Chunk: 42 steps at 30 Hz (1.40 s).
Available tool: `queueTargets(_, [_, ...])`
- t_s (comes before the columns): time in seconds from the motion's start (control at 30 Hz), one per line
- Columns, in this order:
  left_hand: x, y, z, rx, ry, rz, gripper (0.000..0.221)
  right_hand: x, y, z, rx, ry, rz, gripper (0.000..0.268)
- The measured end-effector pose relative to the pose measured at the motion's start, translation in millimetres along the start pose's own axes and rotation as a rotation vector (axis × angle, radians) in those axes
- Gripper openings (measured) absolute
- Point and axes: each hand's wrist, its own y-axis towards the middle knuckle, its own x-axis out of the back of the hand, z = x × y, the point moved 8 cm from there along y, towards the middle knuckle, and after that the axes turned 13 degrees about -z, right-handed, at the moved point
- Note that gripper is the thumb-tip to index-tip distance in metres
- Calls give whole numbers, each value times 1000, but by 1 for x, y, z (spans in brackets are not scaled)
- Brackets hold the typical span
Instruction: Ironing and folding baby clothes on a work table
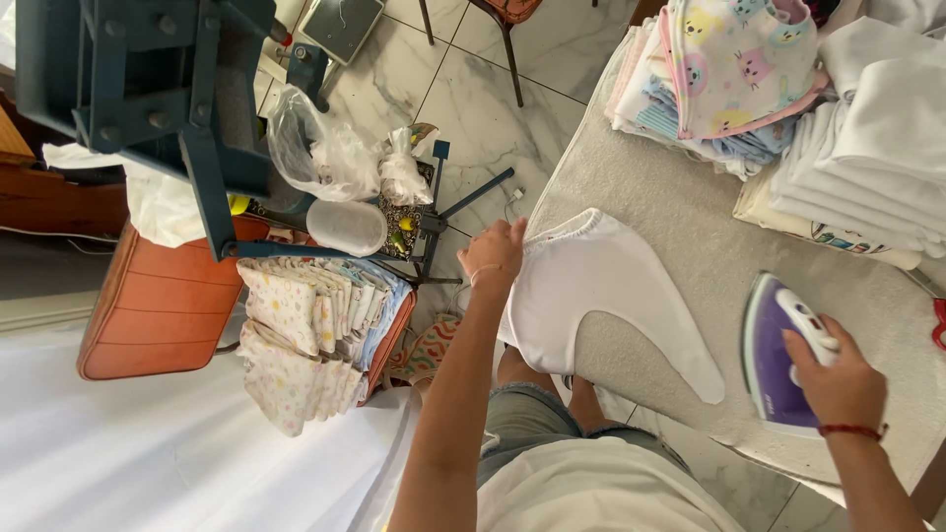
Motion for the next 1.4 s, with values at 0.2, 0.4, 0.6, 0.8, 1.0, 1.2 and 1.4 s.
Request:
queueTargets(0.2, [-33, 21, -17, -29, 222, 183, 31, 2, 2, -64, -160, 23, -131, 49])
queueTargets(0.4, [-34, 59, 57, 341, -469, -180, 24, 4, 5, -75, -158, 57, -190, 48])
queueTargets(0.6, [-13, 9, 22, -6, -391, -101, 31, 43, 6, 23, 164, -110, -547, 64])
queueTargets(0.8, [-58, 6, -18, -460, 197, -110, 42, -3, 6, 156, 522, 433, -266, 23])
queueTargets(1.0, [-24, -43, -55, -707, 143, -30, 25, -8, 33, 219, 366, 759, -2, 85])
queueTargets(1.2, [37, -103, -81, -695, -142, -163, 25, 5, 33, 204, 224, 736, 248, 34])
queueTargets(1.4, [52, -141, -82, -10, -1058, 53, 28, 108, -50, 236, 583, 991, -211, 23])
